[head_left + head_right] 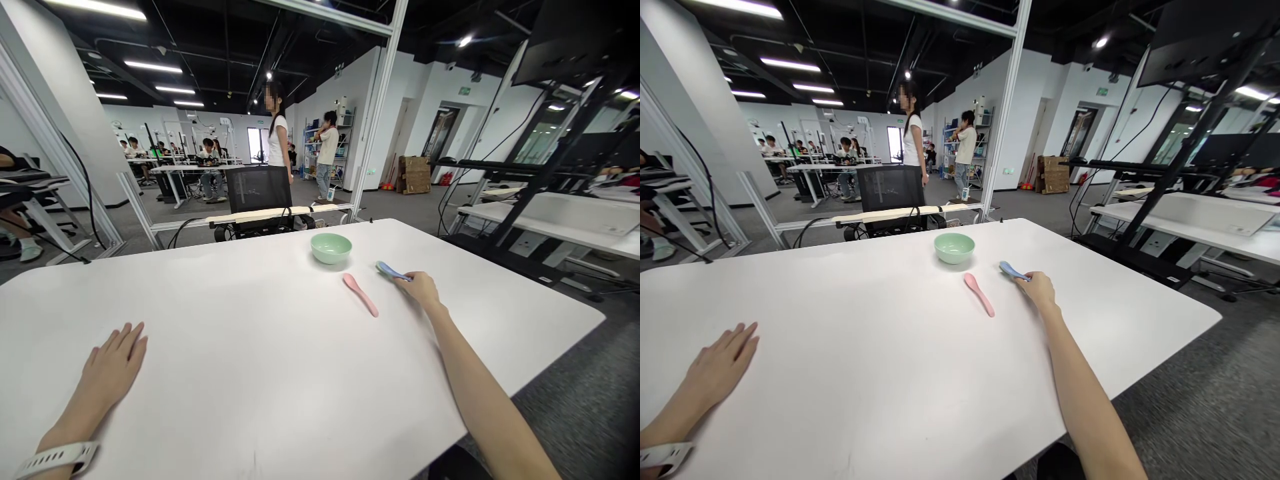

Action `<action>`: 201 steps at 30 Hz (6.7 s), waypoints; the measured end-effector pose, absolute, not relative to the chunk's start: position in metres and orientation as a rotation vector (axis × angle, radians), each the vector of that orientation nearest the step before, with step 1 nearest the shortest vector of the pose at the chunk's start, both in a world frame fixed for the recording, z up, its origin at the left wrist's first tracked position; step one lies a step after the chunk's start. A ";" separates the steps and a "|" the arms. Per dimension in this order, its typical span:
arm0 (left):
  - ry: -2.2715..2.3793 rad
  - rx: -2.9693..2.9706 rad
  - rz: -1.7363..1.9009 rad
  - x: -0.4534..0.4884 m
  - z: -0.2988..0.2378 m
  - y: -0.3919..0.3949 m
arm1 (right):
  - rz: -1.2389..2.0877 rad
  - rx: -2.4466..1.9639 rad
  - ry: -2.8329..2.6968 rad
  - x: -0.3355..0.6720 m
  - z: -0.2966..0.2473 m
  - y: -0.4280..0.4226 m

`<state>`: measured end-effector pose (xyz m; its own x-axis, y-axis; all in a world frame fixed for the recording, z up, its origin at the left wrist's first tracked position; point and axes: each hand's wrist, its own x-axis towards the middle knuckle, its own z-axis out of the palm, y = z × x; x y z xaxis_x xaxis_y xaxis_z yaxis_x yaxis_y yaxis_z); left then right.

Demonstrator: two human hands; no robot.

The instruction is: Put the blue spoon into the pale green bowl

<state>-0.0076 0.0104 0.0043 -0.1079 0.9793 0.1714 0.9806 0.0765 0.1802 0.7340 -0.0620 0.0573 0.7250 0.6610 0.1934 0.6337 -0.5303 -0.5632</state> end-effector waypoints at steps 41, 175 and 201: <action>-2.298 -2.067 -0.388 0.010 0.016 -0.008 | 0.542 -2.097 -1.699 0.486 0.077 -0.084; -2.262 -2.081 -0.375 0.008 0.013 -0.006 | 0.065 -2.441 -0.963 0.750 0.053 -0.056; -2.271 -2.051 -0.322 0.008 0.011 -0.005 | 0.168 -1.880 -1.655 0.707 0.004 -0.022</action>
<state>0.0080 -0.0050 0.0107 -0.1104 0.9761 0.1873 0.9897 0.0906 0.1112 0.7072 -0.0219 0.0043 0.2065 0.9317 0.2990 0.8527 -0.0216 -0.5219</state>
